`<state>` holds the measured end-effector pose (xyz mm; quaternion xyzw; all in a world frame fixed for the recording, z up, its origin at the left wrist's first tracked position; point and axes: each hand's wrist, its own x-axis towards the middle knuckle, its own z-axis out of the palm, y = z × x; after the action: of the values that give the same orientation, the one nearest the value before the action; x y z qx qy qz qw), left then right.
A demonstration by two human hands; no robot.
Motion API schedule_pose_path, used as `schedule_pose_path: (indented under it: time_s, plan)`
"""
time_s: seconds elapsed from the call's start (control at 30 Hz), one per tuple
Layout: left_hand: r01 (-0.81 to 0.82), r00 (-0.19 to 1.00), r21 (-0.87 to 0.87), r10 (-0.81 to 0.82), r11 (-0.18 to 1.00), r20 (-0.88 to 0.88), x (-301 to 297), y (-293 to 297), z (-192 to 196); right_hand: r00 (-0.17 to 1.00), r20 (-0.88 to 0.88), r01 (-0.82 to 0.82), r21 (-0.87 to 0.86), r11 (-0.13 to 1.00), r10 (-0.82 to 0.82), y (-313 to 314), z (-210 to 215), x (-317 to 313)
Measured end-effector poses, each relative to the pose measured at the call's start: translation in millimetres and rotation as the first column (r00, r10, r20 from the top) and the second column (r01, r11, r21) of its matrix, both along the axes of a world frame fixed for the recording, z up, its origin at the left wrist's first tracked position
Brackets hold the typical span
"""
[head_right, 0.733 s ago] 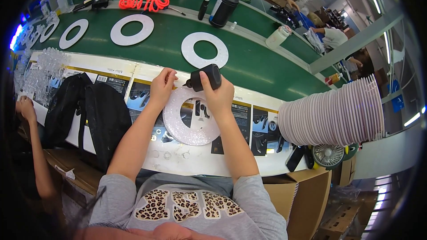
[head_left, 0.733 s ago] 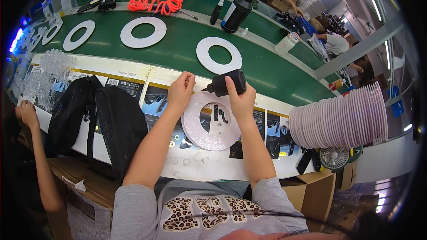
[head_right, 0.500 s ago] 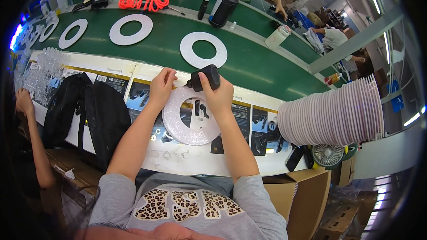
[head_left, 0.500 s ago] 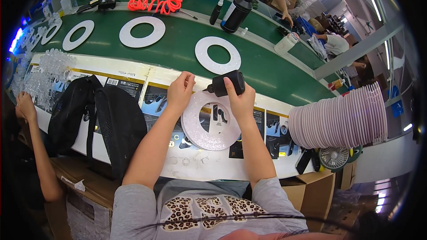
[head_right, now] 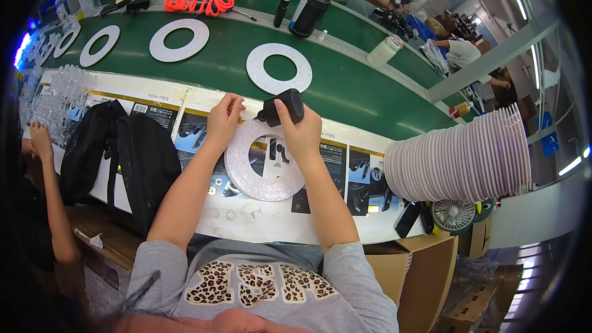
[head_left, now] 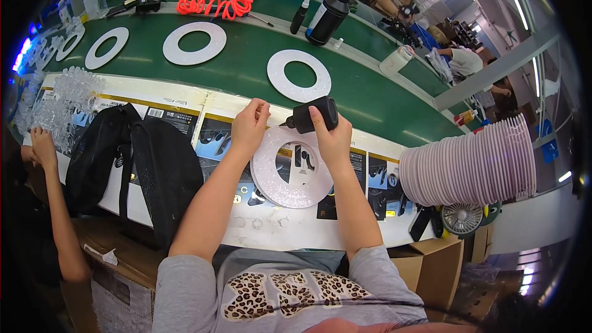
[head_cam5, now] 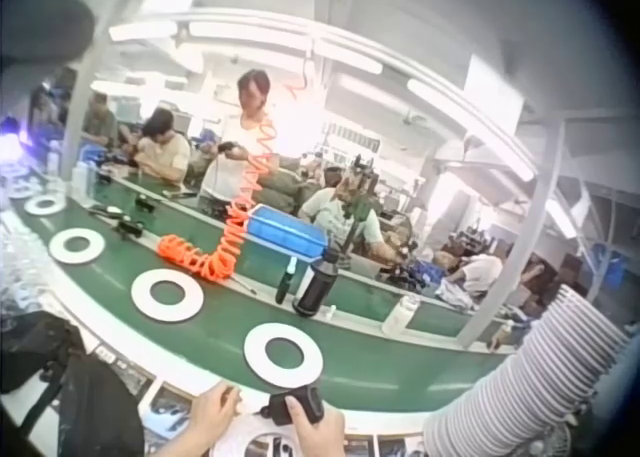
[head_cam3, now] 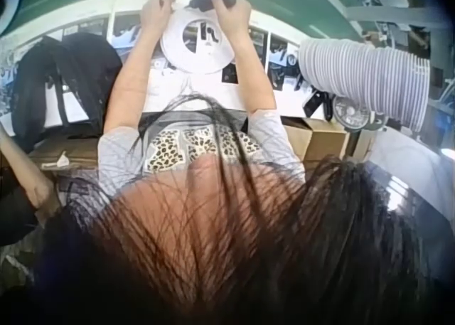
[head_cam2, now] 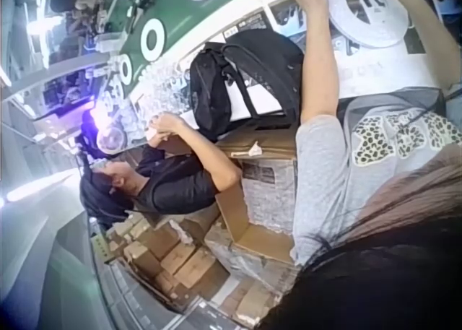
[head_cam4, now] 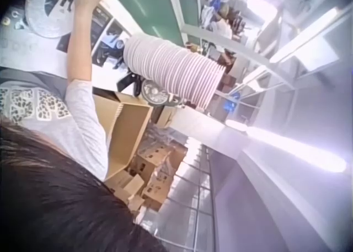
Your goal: Applying sealant or adhesive to circular light fixture components on an assembly line.
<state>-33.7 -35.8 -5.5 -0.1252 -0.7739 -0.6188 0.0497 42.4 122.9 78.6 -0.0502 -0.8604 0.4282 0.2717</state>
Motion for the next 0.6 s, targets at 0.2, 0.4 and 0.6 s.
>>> schedule_pose_path:
  time_s: [0.2, 0.4, 0.6]
  plan:
    - [0.000, 1.000, -0.003, 0.000, 1.000, -0.006, 0, 0, 0, 1.000, 0.014, -0.004, -0.004, 1.000, 0.004, -1, -1, 1]
    - [0.002, 1.000, 0.003, -0.002, 1.000, -0.001, 2, -1, 1, 0.999, 0.003, 0.042, -0.016, 0.999, -0.042, 1, 2, 5]
    - [-0.012, 1.000, 0.005, 0.012, 1.000, -0.028, 0, 0, -1, 0.996, -0.094, -0.008, -0.068, 0.998, 0.001, -9, 10, 32]
